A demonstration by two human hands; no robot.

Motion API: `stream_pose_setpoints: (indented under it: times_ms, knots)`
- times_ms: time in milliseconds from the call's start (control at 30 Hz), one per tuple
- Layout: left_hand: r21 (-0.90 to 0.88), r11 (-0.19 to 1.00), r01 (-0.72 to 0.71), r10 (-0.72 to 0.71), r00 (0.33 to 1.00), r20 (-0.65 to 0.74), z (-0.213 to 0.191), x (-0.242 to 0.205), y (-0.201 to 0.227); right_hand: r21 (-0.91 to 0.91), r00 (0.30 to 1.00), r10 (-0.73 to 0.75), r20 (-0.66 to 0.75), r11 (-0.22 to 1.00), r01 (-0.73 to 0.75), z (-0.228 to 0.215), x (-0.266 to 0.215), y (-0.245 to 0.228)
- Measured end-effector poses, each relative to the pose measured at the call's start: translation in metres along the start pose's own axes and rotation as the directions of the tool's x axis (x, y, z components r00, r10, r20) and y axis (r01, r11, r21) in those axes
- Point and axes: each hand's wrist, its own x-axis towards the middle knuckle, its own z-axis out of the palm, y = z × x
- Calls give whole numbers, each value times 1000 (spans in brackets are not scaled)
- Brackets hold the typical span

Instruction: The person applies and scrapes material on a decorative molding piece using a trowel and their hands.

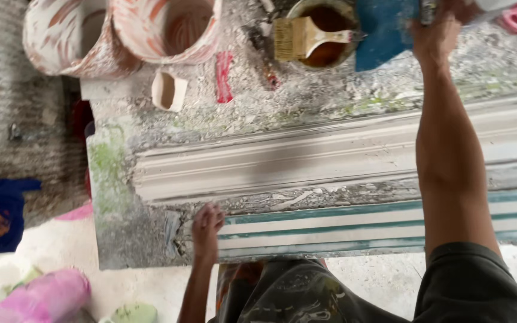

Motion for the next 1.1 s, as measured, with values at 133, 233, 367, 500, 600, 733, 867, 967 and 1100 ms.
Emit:
stream_pose_setpoints:
  times_ms: [133, 233, 367, 500, 600, 733, 867, 967, 1100]
  knots:
    - [-92, 992, -81, 60, 975, -213, -86, 19, -72, -142, 991, 131, 41, 982, -124, 22, -19, 3]
    - [303, 952, -45, 150, 931, -333, -140, 10, -101, 49, 970, 37, -240, 998, -26, 31, -68, 0]
    - [605, 794, 56, 219, 903, -371, -186, -4, -162, 639, 995, 99, 14, 765, -85, 14, -200, -15]
    - [734, 675, -67, 324, 922, -213, -181, 6, -179, 748, 938, 90, 335, 580, -323, -26, -344, -58]
    - [876, 425, -228, 635, 764, -110, -178, 19, -174, 714, 878, 106, 467, 541, -445, -77, -420, -149]
    - [871, 467, -154, 395, 918, -49, -190, 67, -180, 654, 752, 187, 633, 391, -648, -109, -485, -235]
    - [926, 349, -142, 297, 954, 35, -193, 101, -185, 643, 774, 190, 604, 458, -614, -119, -547, -306]
    - [913, 378, -154, 247, 967, 61, -208, 105, -163, 652, 785, 262, 561, 445, -614, -126, -596, -366]
    - [834, 455, -311, 259, 943, 209, -265, 112, -159, 641, 743, 378, 553, 376, -669, -126, -667, -444]
